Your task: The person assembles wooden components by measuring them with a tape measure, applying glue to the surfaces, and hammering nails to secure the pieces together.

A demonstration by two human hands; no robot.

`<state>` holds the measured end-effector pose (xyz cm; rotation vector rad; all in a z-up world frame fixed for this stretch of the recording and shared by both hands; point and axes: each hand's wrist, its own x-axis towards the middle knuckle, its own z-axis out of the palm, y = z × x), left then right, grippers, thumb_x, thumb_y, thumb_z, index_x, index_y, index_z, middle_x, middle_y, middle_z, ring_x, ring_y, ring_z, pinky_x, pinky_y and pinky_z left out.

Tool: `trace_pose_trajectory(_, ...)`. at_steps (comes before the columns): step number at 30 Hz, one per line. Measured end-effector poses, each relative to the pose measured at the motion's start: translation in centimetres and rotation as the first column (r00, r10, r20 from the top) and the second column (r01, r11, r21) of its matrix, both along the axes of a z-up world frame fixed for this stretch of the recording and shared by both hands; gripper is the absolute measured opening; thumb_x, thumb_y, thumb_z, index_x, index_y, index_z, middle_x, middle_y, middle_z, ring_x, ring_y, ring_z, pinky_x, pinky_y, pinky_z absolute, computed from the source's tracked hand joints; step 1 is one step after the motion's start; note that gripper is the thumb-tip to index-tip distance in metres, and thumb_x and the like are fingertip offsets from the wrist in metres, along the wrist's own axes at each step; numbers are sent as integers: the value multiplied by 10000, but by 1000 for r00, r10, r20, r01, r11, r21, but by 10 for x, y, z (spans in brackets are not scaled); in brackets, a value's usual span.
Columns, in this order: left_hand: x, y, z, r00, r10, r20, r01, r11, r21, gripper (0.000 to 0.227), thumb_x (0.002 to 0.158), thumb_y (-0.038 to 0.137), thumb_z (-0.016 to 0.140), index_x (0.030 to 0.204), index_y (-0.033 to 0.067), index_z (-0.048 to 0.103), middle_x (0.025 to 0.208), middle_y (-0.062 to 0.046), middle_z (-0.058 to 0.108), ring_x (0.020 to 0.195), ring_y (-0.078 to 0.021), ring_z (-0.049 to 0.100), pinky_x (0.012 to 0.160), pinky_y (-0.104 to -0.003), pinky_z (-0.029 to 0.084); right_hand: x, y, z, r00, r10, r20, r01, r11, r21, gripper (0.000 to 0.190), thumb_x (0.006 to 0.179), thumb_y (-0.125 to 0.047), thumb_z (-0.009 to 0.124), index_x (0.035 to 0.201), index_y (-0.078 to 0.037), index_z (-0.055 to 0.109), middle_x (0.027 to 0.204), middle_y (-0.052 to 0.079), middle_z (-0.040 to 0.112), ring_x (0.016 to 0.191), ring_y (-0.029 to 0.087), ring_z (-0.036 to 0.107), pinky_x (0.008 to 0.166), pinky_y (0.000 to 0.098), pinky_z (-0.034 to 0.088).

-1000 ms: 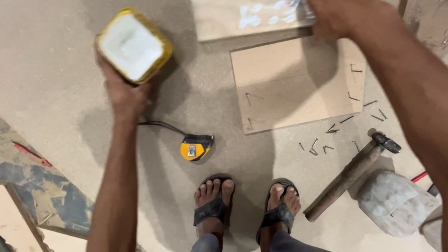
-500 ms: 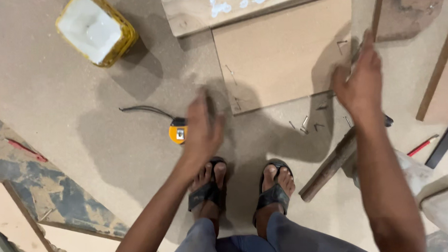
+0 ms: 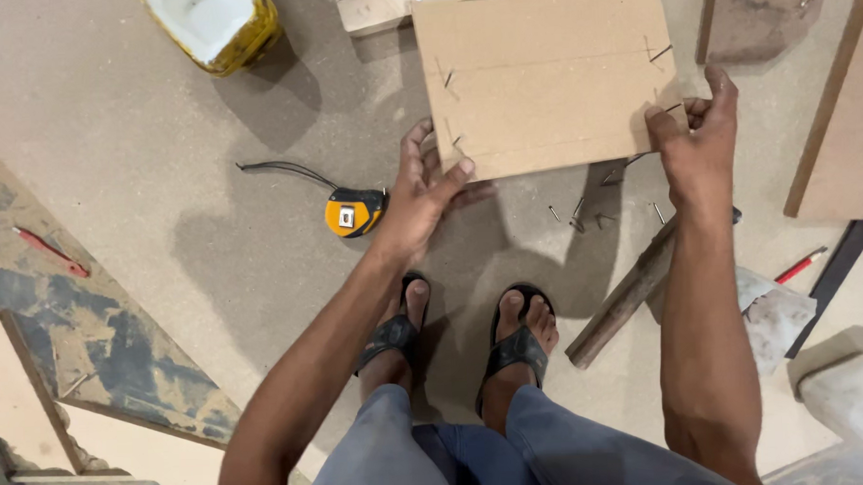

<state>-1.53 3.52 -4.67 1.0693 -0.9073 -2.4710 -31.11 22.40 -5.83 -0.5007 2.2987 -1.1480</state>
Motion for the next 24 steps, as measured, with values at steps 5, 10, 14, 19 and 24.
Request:
trace_pose_trajectory(5, -14, -13, 4, 973, 141, -183, -136, 990, 36, 639, 930, 87, 659, 1466, 9, 320, 1362, -199, 593, 1213, -322, 666, 990, -508, 577, 4, -30, 8, 905, -201, 375, 382, 772, -508, 719, 947, 36, 716, 1554, 22, 331, 1206, 158, 637, 1118, 256, 682, 999, 376, 590)
trace_pose_trajectory(10, -46, -32, -32, 920, 255, -299, -265, 964, 10, 432, 1032, 115, 679, 1388, -68, 515, 1307, -212, 651, 1199, -285, 674, 1056, -501, 592, 31, -72, -15, 663, -111, 741, 613, 649, -451, 419, 1009, -125, 710, 1360, 32, 545, 942, 111, 603, 1028, 292, 679, 999, 465, 600)
trace_pose_trajectory(14, -63, -44, -67, 881, 359, -309, -363, 931, 45, 443, 985, 165, 725, 1364, -25, 598, 1243, -153, 697, 1099, -219, 694, 991, -441, 612, 36, -109, -38, 662, -73, 746, 608, 635, -477, 314, 949, -72, 773, 1187, -44, 571, 1098, 99, 704, 1084, 253, 687, 1013, 403, 594)
trace_pose_trajectory(19, -89, -53, -93, 831, 474, -290, -412, 876, 250, 379, 1005, 161, 728, 1310, -49, 648, 1240, -156, 704, 1095, -237, 709, 978, -433, 627, 18, -139, -40, 710, -91, 698, 538, 710, -455, 363, 923, -136, 814, 1210, 1, 640, 1145, 112, 709, 1111, 249, 694, 955, 357, 612)
trace_pose_trajectory(24, -100, -56, -96, 824, 529, -200, -449, 827, 337, 385, 994, 177, 735, 1290, -56, 652, 1207, -163, 724, 1125, -268, 710, 1011, -411, 588, 22, -156, -48, 712, -124, 691, 559, 696, -451, 419, 903, -114, 864, 1219, 24, 626, 1210, 131, 680, 1196, 248, 680, 1067, 359, 583)
